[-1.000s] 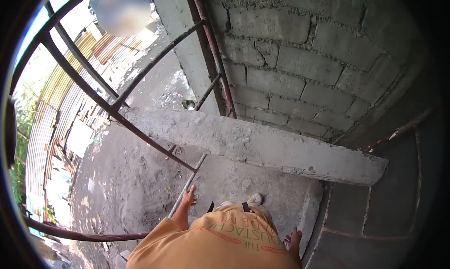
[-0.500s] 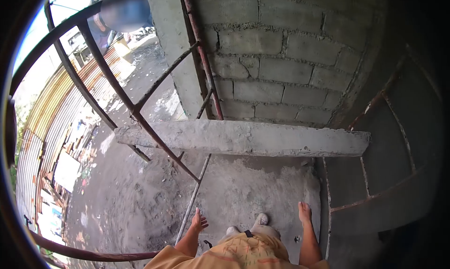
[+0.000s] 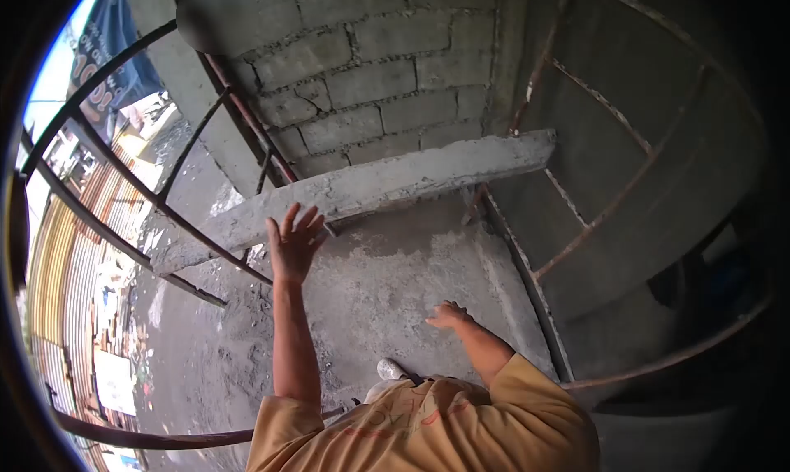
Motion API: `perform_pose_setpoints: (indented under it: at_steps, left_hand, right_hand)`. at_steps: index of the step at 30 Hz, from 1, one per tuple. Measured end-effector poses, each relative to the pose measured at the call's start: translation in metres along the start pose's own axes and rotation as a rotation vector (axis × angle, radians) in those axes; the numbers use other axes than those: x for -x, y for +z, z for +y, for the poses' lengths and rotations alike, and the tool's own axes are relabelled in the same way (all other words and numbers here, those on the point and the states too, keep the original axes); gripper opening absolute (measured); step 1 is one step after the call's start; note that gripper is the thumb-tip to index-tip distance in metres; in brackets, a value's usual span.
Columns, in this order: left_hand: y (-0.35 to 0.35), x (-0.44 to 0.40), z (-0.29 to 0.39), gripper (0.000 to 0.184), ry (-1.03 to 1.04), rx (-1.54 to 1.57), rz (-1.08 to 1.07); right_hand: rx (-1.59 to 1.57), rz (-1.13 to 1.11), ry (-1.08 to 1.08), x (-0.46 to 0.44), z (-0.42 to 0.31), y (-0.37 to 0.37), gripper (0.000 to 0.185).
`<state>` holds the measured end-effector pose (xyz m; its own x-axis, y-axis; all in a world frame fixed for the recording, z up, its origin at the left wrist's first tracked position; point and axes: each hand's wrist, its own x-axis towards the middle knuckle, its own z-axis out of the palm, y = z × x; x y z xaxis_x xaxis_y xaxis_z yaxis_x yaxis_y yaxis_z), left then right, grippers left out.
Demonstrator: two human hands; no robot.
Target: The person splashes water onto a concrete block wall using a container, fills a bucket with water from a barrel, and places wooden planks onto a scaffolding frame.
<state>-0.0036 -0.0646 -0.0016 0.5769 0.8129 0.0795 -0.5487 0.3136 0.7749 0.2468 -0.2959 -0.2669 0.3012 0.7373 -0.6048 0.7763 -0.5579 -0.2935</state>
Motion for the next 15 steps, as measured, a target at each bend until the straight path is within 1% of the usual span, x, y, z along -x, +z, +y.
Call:
perform_pose_setpoints:
  at_steps: [1, 2, 3, 4, 5, 6, 7, 8, 9, 10, 11, 12, 13, 14, 15]
  left_hand:
    - [-0.013, 0.021, 0.0, 0.069, 0.143, -0.307, 0.044]
    - [-0.024, 0.049, -0.004, 0.064, 0.153, -0.548, 0.163]
    - [-0.057, 0.075, -0.02, 0.06, 0.083, -0.675, 0.264]
    - [-0.093, 0.108, -0.045, 0.06, -0.057, -0.681, 0.398]
    - [-0.136, 0.153, -0.08, 0.064, -0.212, -0.661, 0.537]
    - [-0.166, 0.215, -0.122, 0.063, -0.347, -0.681, 0.705]
    - [-0.22, 0.29, -0.172, 0.056, -0.582, -0.695, 0.81]
    - [-0.233, 0.375, -0.212, 0.051, -0.833, -0.797, 0.812]
    - [-0.195, 0.447, -0.232, 0.065, -1.281, -0.989, 0.78]
    - [-0.169, 0.532, -0.258, 0.047, -1.45, -0.936, 0.702]
    - [-0.156, 0.594, -0.282, 0.047, -1.497, -0.968, 0.535]
    - [-0.145, 0.631, -0.305, 0.047, -1.449, -1.066, 0.309]
    - [-0.128, 0.664, -0.323, 0.047, -1.385, -1.157, 0.148]
    - [-0.116, 0.68, -0.333, 0.047, -1.32, -1.217, 0.068]
    - [-0.113, 0.685, -0.343, 0.046, -1.247, -1.271, 0.026]
  right_hand:
    - [-0.137, -0.081, 0.119, 0.007, 0.079, 0.057, 0.081]
    - [-0.248, -0.159, 0.175, 0.037, 0.144, 0.102, 0.08]
    - [-0.346, -0.236, 0.21, 0.069, 0.205, 0.144, 0.08]
    - [-0.346, -0.237, 0.294, 0.099, 0.271, 0.203, 0.073]
    - [-0.261, -0.279, 0.303, 0.14, 0.327, 0.245, 0.067]
    - [-0.38, -0.267, 0.426, 0.209, 0.349, 0.253, 0.064]
    - [-0.559, -0.327, 0.52, 0.261, 0.383, 0.277, 0.061]
    - [-0.62, -0.282, 0.681, 0.313, 0.398, 0.289, 0.059]
    - [-0.725, -0.288, 0.818, 0.354, 0.414, 0.311, 0.061]
    - [-0.784, -0.242, 0.94, 0.392, 0.403, 0.295, 0.061]
    - [-0.838, -0.184, 1.058, 0.42, 0.372, 0.256, 0.061]
    - [-0.833, -0.188, 1.052, 0.423, 0.372, 0.26, 0.061]
    - [-1.01, -0.099, 1.105, 0.433, 0.376, 0.271, 0.062]
    - [-1.181, -0.006, 1.145, 0.443, 0.379, 0.279, 0.065]
    - [-1.223, -0.049, 1.077, 0.433, 0.389, 0.293, 0.068]
